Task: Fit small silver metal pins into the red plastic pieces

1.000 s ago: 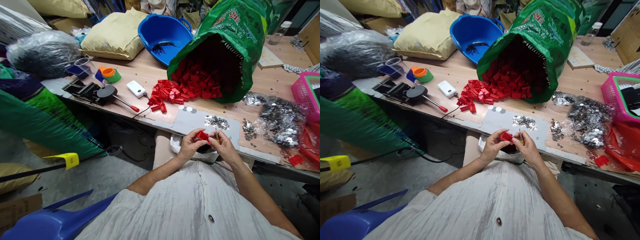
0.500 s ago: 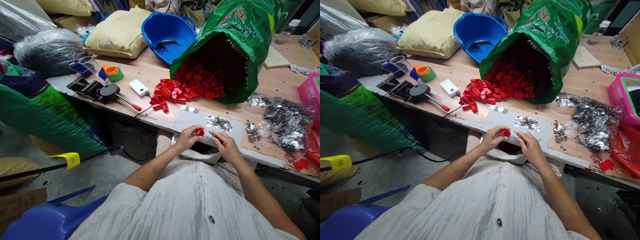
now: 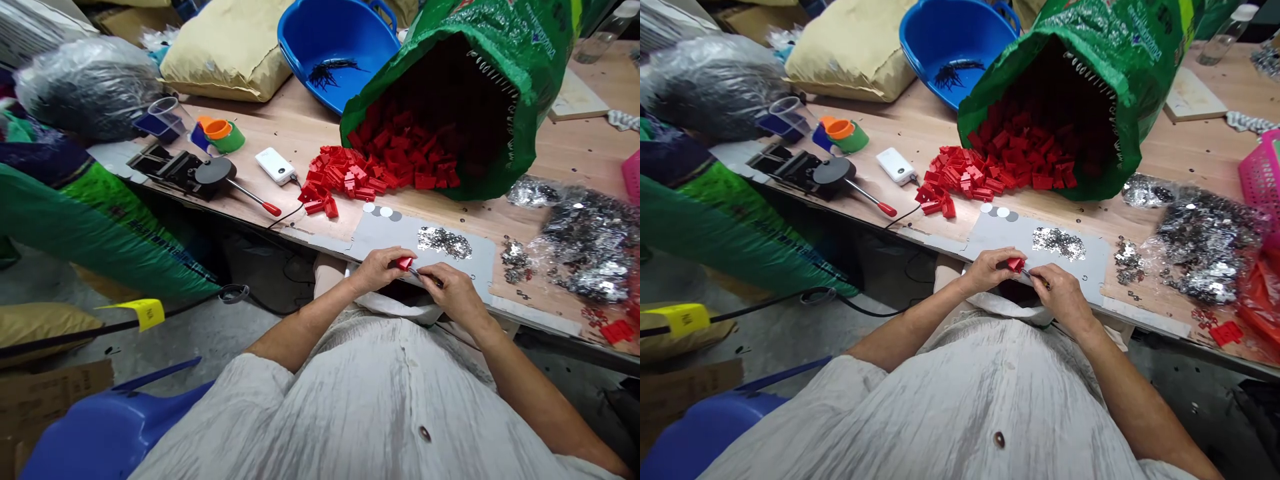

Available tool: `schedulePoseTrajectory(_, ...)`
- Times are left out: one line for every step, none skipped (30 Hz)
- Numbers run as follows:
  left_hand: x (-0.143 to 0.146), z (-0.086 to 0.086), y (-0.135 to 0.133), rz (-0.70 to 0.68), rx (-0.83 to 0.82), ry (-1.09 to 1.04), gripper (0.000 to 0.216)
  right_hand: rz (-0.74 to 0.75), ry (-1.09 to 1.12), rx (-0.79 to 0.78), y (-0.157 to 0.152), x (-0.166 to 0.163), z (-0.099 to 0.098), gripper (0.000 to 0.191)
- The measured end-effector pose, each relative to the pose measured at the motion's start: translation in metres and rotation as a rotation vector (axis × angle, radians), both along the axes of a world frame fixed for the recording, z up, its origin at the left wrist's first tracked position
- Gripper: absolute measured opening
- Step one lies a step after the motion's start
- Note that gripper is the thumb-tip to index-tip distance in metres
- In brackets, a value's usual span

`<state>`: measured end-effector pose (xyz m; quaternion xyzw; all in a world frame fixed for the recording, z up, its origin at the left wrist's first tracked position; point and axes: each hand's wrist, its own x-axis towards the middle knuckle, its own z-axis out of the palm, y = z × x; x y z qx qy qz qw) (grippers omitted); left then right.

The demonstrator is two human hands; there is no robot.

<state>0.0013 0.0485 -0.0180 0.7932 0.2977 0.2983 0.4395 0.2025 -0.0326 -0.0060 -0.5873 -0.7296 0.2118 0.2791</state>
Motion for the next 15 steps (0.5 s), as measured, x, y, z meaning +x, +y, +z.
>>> schedulePoseTrajectory(0.000, 0.000, 0.000, 0.000, 0.001, 0.006, 0.036, 0.006, -0.003, 0.007, 0.000, 0.000, 0.000, 0.018)
schedulePoseTrajectory(0.000, 0.001, 0.001, 0.002, 0.001, 0.013, 0.036, 0.010, -0.006, 0.015, 0.000, 0.000, 0.000, 0.018)
schedulePoseTrajectory(0.000, 0.001, 0.001, 0.002, 0.001, 0.020, 0.036, 0.012, -0.011, 0.022, 0.000, -0.001, 0.001, 0.017)
schedulePoseTrajectory(0.000, 0.002, 0.002, 0.000, 0.001, 0.025, 0.035, 0.011, -0.019, 0.028, 0.000, -0.002, 0.002, 0.017)
schedulePoseTrajectory(0.000, 0.003, 0.002, -0.004, -0.001, 0.028, 0.035, 0.008, -0.031, 0.033, -0.001, -0.003, 0.003, 0.016)
schedulePoseTrajectory(0.000, 0.003, 0.002, -0.008, -0.003, 0.029, 0.034, 0.004, -0.047, 0.036, -0.002, -0.004, 0.004, 0.016)
schedulePoseTrajectory(0.000, 0.003, 0.002, -0.010, -0.005, 0.029, 0.033, -0.001, -0.066, 0.037, -0.004, -0.006, 0.005, 0.016)
schedulePoseTrajectory(0.000, 0.004, 0.002, -0.010, -0.009, 0.029, 0.032, -0.005, -0.089, 0.037, -0.005, -0.008, 0.006, 0.016)
schedulePoseTrajectory(0.000, 0.003, 0.001, -0.007, -0.015, 0.031, 0.032, -0.012, -0.113, 0.038, -0.006, -0.011, 0.006, 0.016)
schedulePoseTrajectory(0.000, 0.003, 0.001, 0.001, -0.020, 0.034, 0.031, -0.022, -0.136, 0.040, -0.008, -0.014, 0.006, 0.017)
schedulePoseTrajectory(0.001, 0.003, 0.000, 0.011, -0.023, 0.036, 0.031, -0.035, -0.159, 0.041, -0.008, -0.018, 0.006, 0.017)
schedulePoseTrajectory(0.001, 0.002, -0.001, 0.020, -0.025, 0.035, 0.031, -0.054, -0.183, 0.039, -0.009, -0.021, 0.005, 0.017)
schedulePoseTrajectory(0.002, 0.001, -0.001, 0.029, -0.026, 0.032, 0.031, -0.077, -0.205, 0.035, -0.009, -0.025, 0.005, 0.017)
schedulePoseTrajectory(0.002, 0.001, -0.002, 0.036, -0.024, 0.025, 0.032, -0.098, -0.223, 0.026, -0.008, -0.027, 0.004, 0.017)
schedulePoseTrajectory(0.003, 0.001, -0.003, 0.042, -0.022, 0.017, 0.032, -0.114, -0.237, 0.016, -0.008, -0.029, 0.004, 0.017)
